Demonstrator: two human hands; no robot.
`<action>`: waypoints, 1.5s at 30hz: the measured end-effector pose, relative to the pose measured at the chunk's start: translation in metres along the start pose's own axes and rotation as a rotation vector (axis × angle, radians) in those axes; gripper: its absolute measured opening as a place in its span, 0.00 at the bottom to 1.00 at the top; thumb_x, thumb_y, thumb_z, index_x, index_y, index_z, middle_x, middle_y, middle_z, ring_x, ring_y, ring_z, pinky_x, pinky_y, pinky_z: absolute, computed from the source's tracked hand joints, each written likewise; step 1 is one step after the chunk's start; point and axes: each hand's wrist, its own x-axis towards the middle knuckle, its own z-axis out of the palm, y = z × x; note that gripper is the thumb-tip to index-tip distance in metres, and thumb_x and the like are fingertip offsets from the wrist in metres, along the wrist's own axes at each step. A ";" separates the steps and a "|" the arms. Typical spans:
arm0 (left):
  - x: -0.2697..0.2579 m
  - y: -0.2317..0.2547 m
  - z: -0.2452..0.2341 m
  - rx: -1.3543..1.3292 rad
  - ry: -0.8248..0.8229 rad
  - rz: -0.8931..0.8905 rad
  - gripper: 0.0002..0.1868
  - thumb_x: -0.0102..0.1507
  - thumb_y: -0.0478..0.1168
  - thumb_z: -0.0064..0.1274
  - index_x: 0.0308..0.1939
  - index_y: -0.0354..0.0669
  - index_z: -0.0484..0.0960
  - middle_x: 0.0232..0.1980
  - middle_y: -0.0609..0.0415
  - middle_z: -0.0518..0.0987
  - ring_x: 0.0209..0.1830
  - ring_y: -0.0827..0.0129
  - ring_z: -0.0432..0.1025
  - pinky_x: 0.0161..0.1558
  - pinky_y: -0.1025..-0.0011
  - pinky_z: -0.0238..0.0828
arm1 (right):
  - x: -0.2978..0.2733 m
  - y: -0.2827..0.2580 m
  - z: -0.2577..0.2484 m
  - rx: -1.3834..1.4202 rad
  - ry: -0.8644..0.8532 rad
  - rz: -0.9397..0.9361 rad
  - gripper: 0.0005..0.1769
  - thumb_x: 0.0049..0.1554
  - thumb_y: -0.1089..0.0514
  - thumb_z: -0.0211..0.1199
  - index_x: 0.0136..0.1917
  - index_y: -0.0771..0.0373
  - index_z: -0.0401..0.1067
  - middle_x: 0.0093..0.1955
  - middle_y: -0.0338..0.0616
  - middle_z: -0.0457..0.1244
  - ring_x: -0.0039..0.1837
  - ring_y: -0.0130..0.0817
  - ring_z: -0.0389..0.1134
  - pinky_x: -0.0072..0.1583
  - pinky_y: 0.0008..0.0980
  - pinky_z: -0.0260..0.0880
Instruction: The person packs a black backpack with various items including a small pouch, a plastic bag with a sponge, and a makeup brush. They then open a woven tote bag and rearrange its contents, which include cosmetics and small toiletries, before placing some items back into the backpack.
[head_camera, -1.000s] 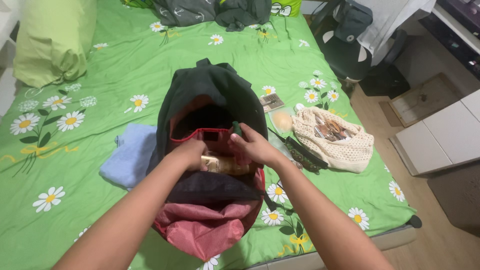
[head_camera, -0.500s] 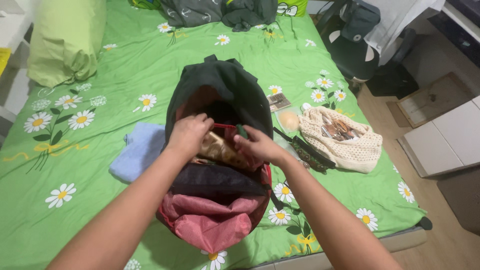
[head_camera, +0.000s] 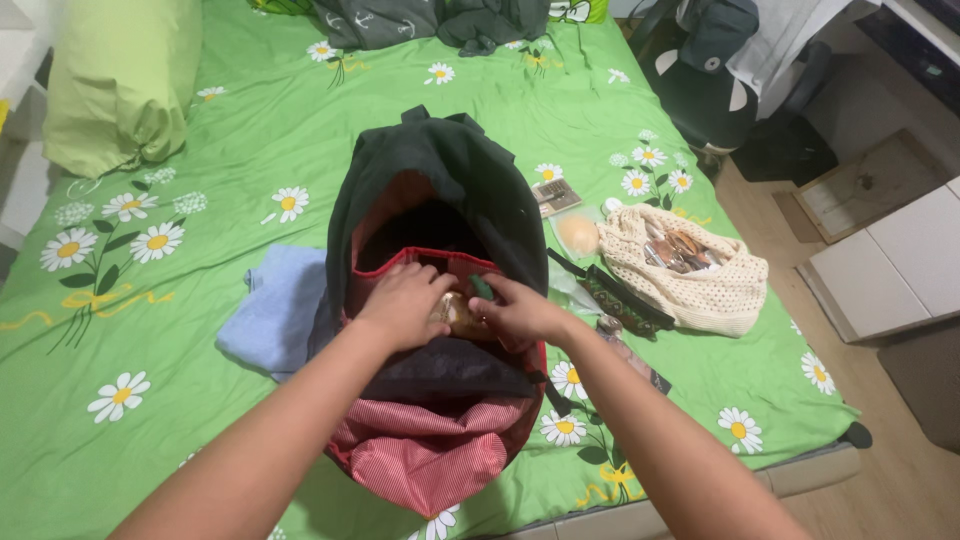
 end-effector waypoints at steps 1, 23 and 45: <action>0.003 0.001 0.002 0.060 -0.019 -0.029 0.38 0.50 0.54 0.69 0.60 0.46 0.75 0.57 0.48 0.74 0.63 0.53 0.66 0.66 0.53 0.57 | -0.002 -0.002 0.002 -0.075 0.022 -0.003 0.27 0.61 0.46 0.60 0.71 0.51 0.61 0.38 0.45 0.59 0.31 0.32 0.57 0.32 0.34 0.59; -0.017 -0.006 -0.002 -0.615 0.528 -0.110 0.11 0.57 0.34 0.62 0.44 0.41 0.86 0.44 0.47 0.84 0.46 0.53 0.80 0.49 0.63 0.75 | -0.022 0.005 0.012 -0.204 0.225 -0.135 0.28 0.58 0.51 0.66 0.69 0.53 0.65 0.45 0.41 0.67 0.47 0.33 0.66 0.49 0.36 0.68; -0.064 0.019 -0.007 -0.090 0.005 0.190 0.50 0.37 0.52 0.76 0.61 0.39 0.76 0.63 0.39 0.75 0.62 0.46 0.68 0.61 0.52 0.64 | -0.007 -0.002 0.019 -0.632 0.156 -0.401 0.29 0.50 0.60 0.69 0.66 0.57 0.70 0.50 0.45 0.70 0.54 0.43 0.72 0.56 0.38 0.71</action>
